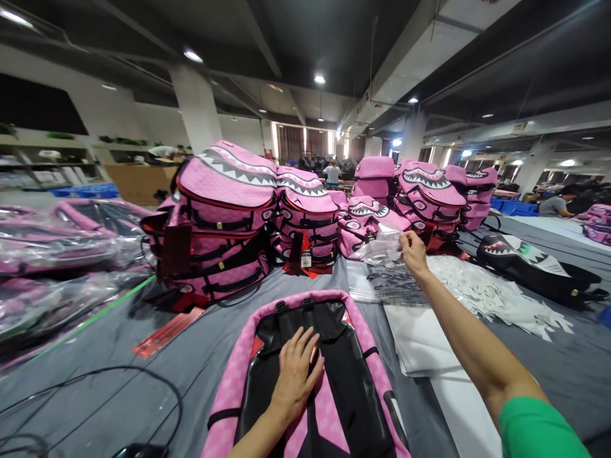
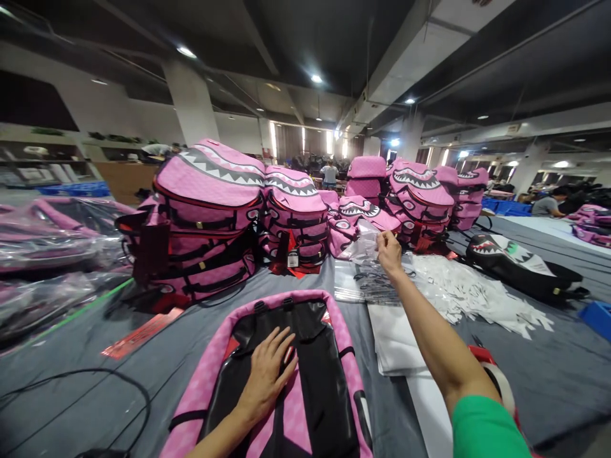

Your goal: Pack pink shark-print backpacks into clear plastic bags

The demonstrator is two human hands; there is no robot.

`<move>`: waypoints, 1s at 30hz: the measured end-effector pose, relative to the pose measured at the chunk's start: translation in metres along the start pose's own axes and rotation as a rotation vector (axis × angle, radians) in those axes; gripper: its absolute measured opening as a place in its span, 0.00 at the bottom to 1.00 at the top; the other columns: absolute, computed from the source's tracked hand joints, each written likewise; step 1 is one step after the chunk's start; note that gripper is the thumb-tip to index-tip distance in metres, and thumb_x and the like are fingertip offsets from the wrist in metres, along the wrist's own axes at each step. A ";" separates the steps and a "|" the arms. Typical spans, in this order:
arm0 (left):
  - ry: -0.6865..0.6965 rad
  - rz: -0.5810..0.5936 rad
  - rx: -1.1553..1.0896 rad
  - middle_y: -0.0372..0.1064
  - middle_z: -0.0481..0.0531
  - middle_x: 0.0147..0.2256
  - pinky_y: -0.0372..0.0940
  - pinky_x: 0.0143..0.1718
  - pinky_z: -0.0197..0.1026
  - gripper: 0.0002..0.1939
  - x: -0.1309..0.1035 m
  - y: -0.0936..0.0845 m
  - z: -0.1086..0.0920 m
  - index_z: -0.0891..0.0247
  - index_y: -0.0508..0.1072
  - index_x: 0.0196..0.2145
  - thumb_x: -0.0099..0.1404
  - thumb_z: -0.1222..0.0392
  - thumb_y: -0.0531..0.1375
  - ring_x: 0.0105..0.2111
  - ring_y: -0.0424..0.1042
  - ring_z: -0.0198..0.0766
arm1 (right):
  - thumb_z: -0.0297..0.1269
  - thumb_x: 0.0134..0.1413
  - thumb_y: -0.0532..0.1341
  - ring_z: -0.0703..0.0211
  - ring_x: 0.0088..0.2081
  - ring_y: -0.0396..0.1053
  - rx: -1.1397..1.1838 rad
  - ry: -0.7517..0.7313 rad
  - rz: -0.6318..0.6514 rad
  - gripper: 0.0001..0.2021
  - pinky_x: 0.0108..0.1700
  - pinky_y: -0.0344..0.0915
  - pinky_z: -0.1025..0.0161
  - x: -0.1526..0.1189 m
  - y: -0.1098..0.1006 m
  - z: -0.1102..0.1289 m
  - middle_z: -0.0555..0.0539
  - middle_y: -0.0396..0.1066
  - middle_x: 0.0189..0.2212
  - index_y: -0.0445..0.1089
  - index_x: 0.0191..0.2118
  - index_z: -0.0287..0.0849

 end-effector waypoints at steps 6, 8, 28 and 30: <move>-0.328 0.202 -1.080 0.69 0.62 0.57 0.65 0.56 0.54 0.36 0.050 0.024 -0.078 0.59 0.69 0.58 0.59 0.36 0.62 0.58 0.68 0.54 | 0.48 0.61 0.55 0.60 0.27 0.67 0.304 -0.124 -0.012 0.13 0.30 0.69 0.63 -0.126 0.023 0.043 0.52 0.64 0.25 0.60 0.32 0.45; -0.542 0.109 -1.336 0.70 0.63 0.56 0.68 0.51 0.50 0.42 0.050 0.031 -0.084 0.59 0.66 0.61 0.55 0.34 0.66 0.55 0.71 0.54 | 0.41 0.62 0.53 0.58 0.30 0.70 0.232 -0.353 0.212 0.09 0.33 0.70 0.63 -0.196 0.045 0.067 0.49 0.69 0.28 0.65 0.34 0.44; -0.592 0.019 -1.355 0.79 0.60 0.44 0.66 0.56 0.53 0.31 -0.025 -0.025 0.001 0.64 0.81 0.43 0.44 0.44 0.76 0.44 0.77 0.49 | 0.34 0.64 0.61 0.60 0.35 0.71 -0.288 -0.960 0.702 0.07 0.48 0.63 0.60 -0.151 0.086 0.065 0.46 0.75 0.32 0.76 0.35 0.43; -0.621 -0.032 -1.444 0.79 0.60 0.42 0.66 0.55 0.52 0.31 -0.028 -0.025 0.007 0.64 0.81 0.43 0.43 0.47 0.77 0.41 0.77 0.46 | 0.34 0.67 0.57 0.60 0.33 0.69 -0.374 -0.971 0.636 0.10 0.43 0.62 0.62 -0.155 0.068 0.068 0.46 0.74 0.32 0.75 0.36 0.43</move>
Point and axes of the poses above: each hand's wrist, its own x-axis towards the middle knuckle, its own y-axis out of the palm, z = x × y, the point moved 8 cm from there along x, towards the middle knuckle
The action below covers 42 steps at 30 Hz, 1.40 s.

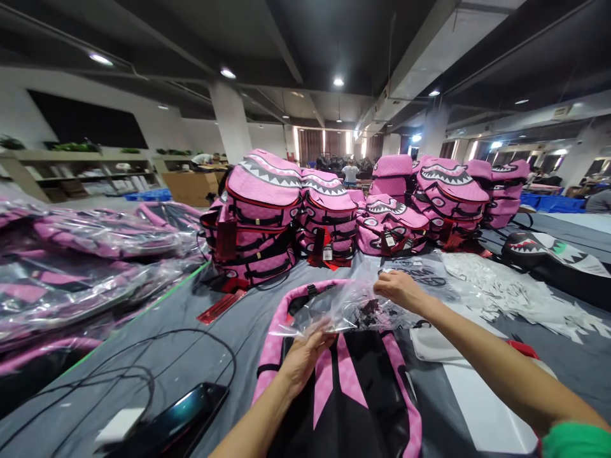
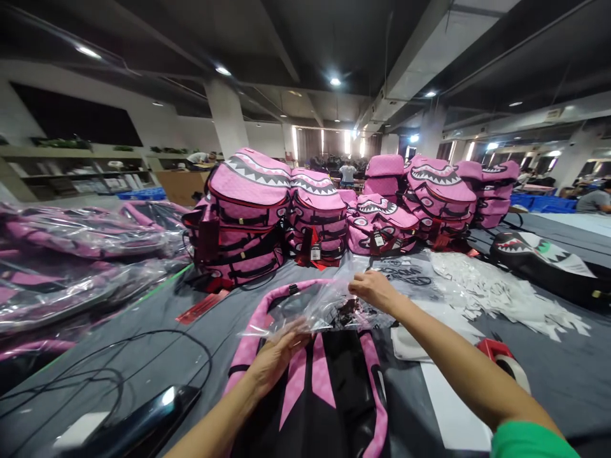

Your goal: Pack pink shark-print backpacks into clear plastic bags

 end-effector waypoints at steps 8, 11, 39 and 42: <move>0.087 0.112 0.244 0.77 0.60 0.46 0.67 0.53 0.51 0.28 -0.021 0.014 -0.004 0.63 0.82 0.40 0.47 0.40 0.74 0.50 0.73 0.55 | 0.39 0.52 0.72 0.45 0.64 0.56 0.049 -0.045 0.038 0.34 0.62 0.56 0.48 0.024 -0.012 0.054 0.37 0.59 0.64 0.63 0.63 0.44; 0.115 0.128 0.252 0.77 0.60 0.47 0.67 0.52 0.49 0.27 -0.026 0.020 -0.009 0.63 0.82 0.41 0.50 0.41 0.72 0.48 0.74 0.52 | 0.36 0.51 0.72 0.49 0.57 0.66 0.118 -0.093 0.260 0.14 0.62 0.54 0.49 0.044 0.006 0.054 0.44 0.74 0.52 0.77 0.45 0.47; 0.277 -0.102 1.005 0.69 0.48 0.22 0.61 0.27 0.36 0.23 -0.151 0.022 -0.018 0.59 0.73 0.21 0.56 0.36 0.62 0.22 0.66 0.37 | 0.64 0.56 0.56 0.60 0.24 0.63 1.225 1.053 -0.495 0.23 0.27 0.61 0.64 -0.156 0.008 0.098 0.53 0.64 0.23 0.57 0.32 0.47; 0.306 0.013 0.981 0.73 0.49 0.26 0.65 0.32 0.36 0.19 -0.155 0.053 -0.023 0.57 0.77 0.27 0.57 0.38 0.63 0.26 0.71 0.39 | 0.60 0.54 0.61 0.63 0.23 0.59 1.170 1.021 -0.525 0.21 0.26 0.58 0.65 -0.150 0.010 0.108 0.55 0.60 0.23 0.58 0.31 0.46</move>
Point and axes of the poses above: each hand's wrist, its own x-axis towards the middle knuckle, its own y-axis out of the palm, z = x × y, the point moved 8 cm from there along x, towards the middle knuckle
